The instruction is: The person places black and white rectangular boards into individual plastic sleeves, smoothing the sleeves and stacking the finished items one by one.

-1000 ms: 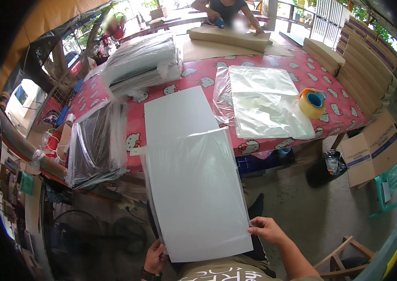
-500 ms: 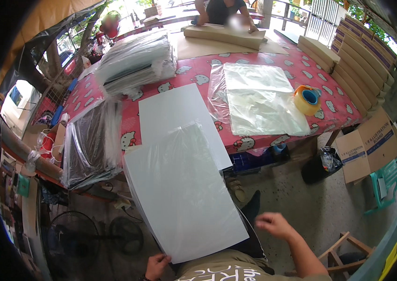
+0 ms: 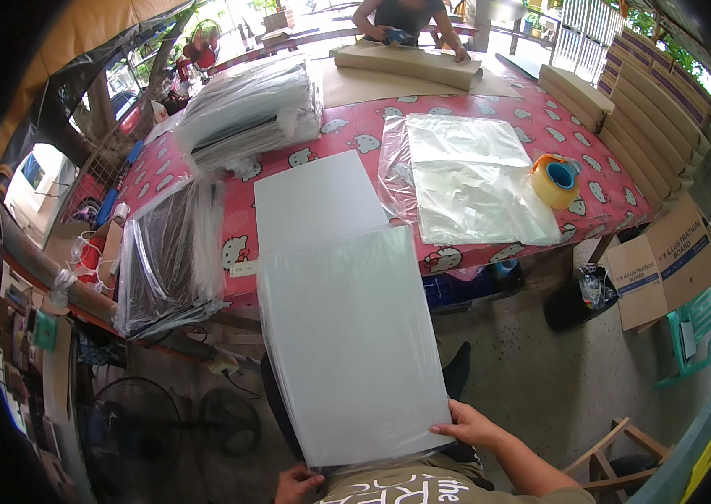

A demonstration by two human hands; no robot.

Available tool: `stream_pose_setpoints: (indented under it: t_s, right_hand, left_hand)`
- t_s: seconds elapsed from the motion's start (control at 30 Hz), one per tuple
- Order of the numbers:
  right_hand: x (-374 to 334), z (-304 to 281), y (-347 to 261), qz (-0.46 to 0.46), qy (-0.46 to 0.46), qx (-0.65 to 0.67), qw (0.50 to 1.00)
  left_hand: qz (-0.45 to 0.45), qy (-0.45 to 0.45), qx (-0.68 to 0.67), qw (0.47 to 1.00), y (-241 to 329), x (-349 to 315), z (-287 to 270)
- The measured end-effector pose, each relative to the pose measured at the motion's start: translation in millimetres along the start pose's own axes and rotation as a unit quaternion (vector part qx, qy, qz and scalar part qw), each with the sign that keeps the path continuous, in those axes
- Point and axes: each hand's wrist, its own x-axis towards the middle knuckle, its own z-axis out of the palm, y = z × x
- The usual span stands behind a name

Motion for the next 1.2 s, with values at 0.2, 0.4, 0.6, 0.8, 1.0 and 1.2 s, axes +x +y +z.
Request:
stream_pose_setpoints:
  t_s: [0.2, 0.4, 0.6, 0.8, 1.0, 1.2]
  right_hand:
    - [22, 31, -11, -0.070, 0.031, 0.153, 0.985]
    - [64, 88, -27, -0.127, -0.009, 0.067, 0.990]
    - [69, 117, -52, -0.115, -0.101, 0.015, 0.988]
    - [77, 131, -57, -0.092, -0.205, 0.015, 0.974]
    - [83, 114, -68, -0.129, -0.163, -0.052, 0.977]
    - [79, 84, -53, -0.088, -0.071, -0.044, 0.993]
  left_hand:
    - [0.185, -0.069, -0.401, 0.895, -5, 41, 32]
    - [0.196, -0.082, -0.589, 0.779, 67, 65, 74]
    - [0.216, 0.134, -0.512, 0.821, 110, 67, 51]
    - [0.349, 0.248, -0.362, 0.828, 149, 61, 17]
    - [0.440, 0.353, -0.407, 0.718, 182, 135, -98]
    - [0.306, 0.584, -0.250, 0.709, 212, 198, -191]
